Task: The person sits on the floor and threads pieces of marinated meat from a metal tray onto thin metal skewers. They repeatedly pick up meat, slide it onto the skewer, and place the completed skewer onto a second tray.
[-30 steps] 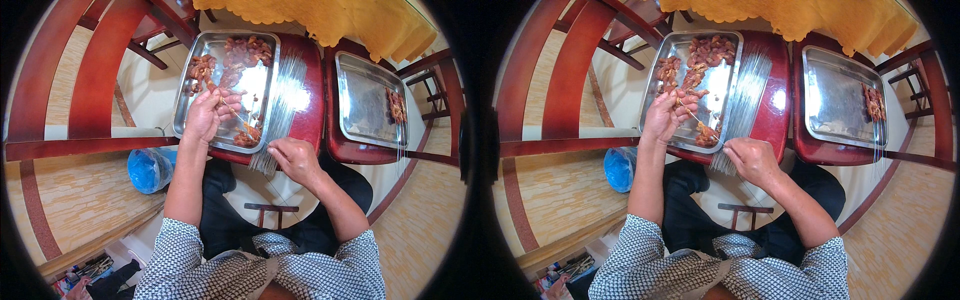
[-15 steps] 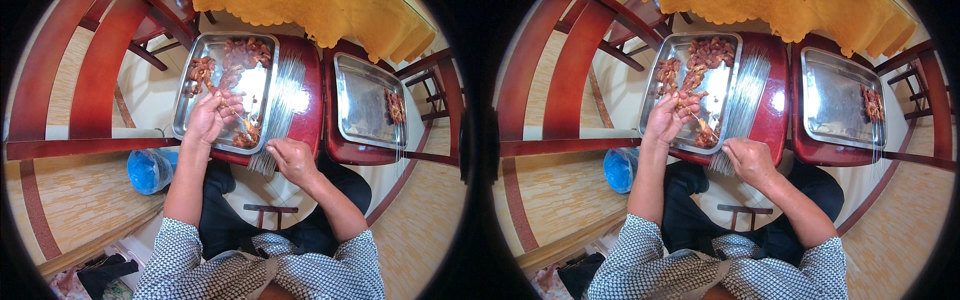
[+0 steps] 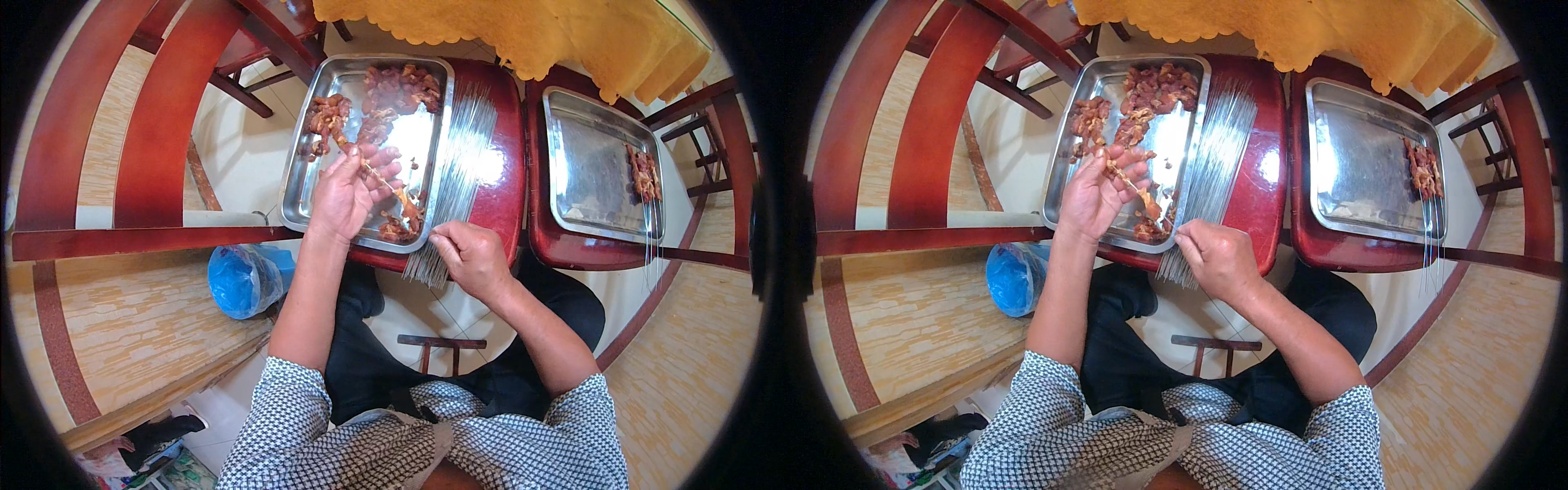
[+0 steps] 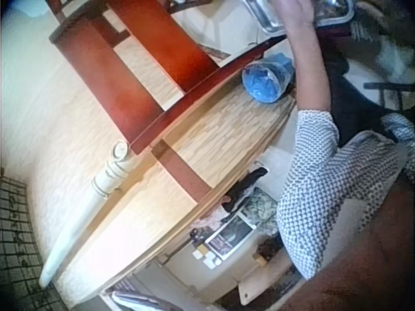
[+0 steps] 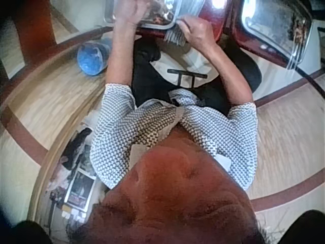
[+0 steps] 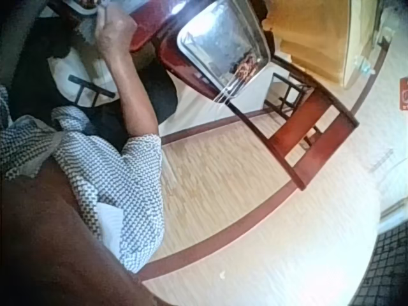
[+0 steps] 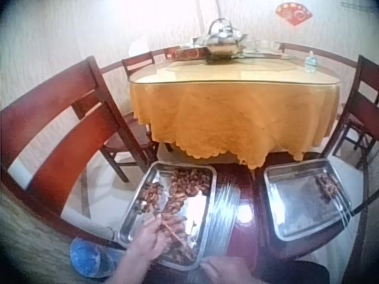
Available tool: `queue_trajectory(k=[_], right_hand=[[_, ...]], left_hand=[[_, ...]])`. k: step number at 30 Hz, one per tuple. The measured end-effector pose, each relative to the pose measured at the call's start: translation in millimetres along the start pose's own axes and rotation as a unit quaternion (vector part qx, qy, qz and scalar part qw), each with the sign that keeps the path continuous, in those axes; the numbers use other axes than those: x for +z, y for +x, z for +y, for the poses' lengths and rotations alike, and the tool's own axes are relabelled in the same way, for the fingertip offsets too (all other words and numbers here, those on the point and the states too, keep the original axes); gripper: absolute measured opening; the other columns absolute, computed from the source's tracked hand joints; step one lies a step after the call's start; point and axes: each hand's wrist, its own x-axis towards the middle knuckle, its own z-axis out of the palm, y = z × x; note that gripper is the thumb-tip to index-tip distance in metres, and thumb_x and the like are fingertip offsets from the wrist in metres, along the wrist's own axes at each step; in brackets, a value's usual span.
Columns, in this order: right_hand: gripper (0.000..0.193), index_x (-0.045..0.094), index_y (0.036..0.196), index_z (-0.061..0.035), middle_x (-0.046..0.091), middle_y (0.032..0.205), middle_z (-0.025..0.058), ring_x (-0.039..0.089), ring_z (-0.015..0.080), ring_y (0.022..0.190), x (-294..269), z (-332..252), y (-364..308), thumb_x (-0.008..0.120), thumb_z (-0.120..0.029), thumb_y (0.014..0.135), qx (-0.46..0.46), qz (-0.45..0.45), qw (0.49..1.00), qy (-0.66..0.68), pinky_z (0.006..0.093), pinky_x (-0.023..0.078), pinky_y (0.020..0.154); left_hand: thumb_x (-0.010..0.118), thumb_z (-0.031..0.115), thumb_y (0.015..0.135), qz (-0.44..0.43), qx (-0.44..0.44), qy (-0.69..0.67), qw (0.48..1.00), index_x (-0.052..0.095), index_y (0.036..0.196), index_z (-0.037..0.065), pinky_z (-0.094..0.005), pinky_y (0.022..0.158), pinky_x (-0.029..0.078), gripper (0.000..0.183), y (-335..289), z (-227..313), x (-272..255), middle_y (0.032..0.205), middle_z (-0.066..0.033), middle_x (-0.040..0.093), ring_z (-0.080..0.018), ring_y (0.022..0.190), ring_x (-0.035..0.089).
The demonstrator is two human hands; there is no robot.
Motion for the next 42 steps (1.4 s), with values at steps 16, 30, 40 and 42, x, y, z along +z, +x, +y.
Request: queue_trajectory(k=[16, 30, 40, 42], right_hand=[[0.012, 0.058, 0.077, -0.0030, 0.060, 0.066, 0.0126, 0.062, 0.0252, 0.058, 0, -2, -5, 0.062, -0.011, 0.086, 0.008, -0.009, 1.000, -0.025, 0.0354, 0.049, 0.052], [0.014, 0.062, 0.073, -0.0020, 0.061, 0.061, 0.0113, 0.061, 0.0211, 0.054, -1, -5, -5, 0.067, -0.011, 0.083, 0.061, -0.021, 0.998, -0.008, 0.0322, 0.047, 0.049], [0.013, 0.061, 0.079, -0.0029, 0.059, 0.063, 0.0121, 0.061, 0.0240, 0.058, 4, -2, -5, 0.063, -0.013, 0.087, 0.068, -0.031, 0.997, 0.022, 0.0351, 0.048, 0.052], [0.013, 0.060, 0.079, -0.0029, 0.058, 0.063, 0.0117, 0.062, 0.0247, 0.058, 5, -2, -5, 0.063, -0.013, 0.087, 0.048, -0.031, 0.998, 0.006, 0.0357, 0.047, 0.052]], left_hand=[[0.036, 0.017, 0.101, 0.045, 0.064, 0.005, 0.997, 0.049, 0.102, 0.002, -0.0418, 0.076, 0.057, 0.020, 5, -1, -3, 0.095, -0.0169, 0.063, -0.0248, 0.081, 0.066], [0.035, 0.017, 0.101, 0.061, 0.083, 0.022, 0.994, 0.048, 0.100, 0.003, -0.0388, 0.076, 0.057, 0.019, 6, -9, 2, 0.092, -0.0170, 0.063, -0.0243, 0.080, 0.066], [0.035, 0.017, 0.101, 0.059, 0.081, 0.049, 0.994, 0.048, 0.100, 0.004, -0.0397, 0.076, 0.058, 0.019, 6, -8, 5, 0.091, -0.0136, 0.060, -0.0240, 0.080, 0.066], [0.035, 0.017, 0.101, 0.065, 0.084, 0.062, 0.992, 0.048, 0.099, 0.003, -0.0400, 0.076, 0.058, 0.019, 6, -9, 5, 0.090, -0.0135, 0.060, -0.0243, 0.079, 0.066]])
